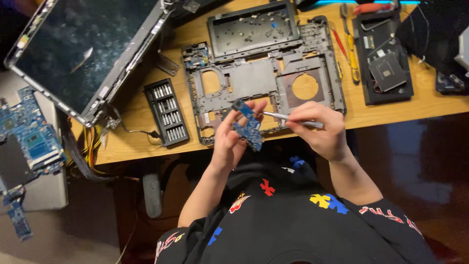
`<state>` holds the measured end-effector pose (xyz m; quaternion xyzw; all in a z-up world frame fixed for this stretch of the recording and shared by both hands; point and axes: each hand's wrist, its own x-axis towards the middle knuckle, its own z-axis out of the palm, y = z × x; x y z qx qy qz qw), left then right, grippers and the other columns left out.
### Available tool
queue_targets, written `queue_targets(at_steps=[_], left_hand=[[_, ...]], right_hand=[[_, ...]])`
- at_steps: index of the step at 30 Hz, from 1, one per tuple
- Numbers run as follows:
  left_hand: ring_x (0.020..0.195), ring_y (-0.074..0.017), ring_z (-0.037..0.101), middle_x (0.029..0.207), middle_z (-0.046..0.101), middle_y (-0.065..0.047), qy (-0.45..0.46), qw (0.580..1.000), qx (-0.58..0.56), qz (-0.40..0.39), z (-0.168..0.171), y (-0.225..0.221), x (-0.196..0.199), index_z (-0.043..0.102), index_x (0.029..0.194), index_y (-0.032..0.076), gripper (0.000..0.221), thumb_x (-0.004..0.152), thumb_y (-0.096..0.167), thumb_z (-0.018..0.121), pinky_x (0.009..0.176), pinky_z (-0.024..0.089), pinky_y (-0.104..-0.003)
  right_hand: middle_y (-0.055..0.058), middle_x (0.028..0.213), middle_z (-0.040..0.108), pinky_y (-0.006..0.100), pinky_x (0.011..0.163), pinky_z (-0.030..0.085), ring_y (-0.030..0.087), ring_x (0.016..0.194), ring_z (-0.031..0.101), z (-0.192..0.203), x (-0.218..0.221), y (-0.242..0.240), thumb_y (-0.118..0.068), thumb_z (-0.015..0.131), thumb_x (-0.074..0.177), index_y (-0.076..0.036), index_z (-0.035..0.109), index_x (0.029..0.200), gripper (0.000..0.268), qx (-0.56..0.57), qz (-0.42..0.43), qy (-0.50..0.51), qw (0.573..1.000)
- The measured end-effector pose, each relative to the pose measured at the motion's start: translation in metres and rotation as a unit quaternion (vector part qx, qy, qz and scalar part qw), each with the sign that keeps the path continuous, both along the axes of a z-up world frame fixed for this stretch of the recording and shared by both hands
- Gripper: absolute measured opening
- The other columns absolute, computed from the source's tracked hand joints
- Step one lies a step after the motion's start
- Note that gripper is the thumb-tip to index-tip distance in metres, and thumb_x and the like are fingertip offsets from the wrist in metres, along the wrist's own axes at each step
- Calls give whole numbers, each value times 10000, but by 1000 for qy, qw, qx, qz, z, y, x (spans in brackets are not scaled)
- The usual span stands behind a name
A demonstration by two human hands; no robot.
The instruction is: Disassembling and inspecting internal components of a laptop at a workbench.
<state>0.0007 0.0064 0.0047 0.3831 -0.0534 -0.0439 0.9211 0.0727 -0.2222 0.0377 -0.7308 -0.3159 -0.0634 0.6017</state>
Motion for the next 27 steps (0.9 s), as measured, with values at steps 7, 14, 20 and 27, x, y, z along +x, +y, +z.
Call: queue_targets(at_steps=[7,14,20,27], left_hand=[[1539,-346,434,1607,421,-313,-17,1000,7,16,4,6,-6,366,1541,-42,1090,823,637,825,1321,323,-477],[1490,-246,480,1588,473,-142,-35,993,27,113,-12,2,9,367,1561,-16,971,901,546,804,1253,390,-466],[1212,-184,593,1373,552,-106,36,983,126,129,-5,-6,33,344,1602,-44,673,1014,96,637,1049,549,-383],[1033,-113,653,1323,648,-132,41,946,279,159,-17,-7,45,319,1597,-1,661,1000,-58,599,904,576,-266]], right_hand=[[99,987,733,306,779,610,183,886,738,16,7,10,24,759,879,40,665,1224,358,-161,31,7,987],[79,1040,772,308,846,602,160,953,768,-4,26,-9,-34,705,947,15,687,1165,224,-151,80,68,983],[108,1350,629,273,1025,513,177,1222,615,-25,27,1,6,644,987,9,676,1064,84,21,182,152,971],[44,1151,660,238,936,512,77,1054,622,-38,30,6,-37,664,1011,13,661,1133,132,28,80,258,962]])
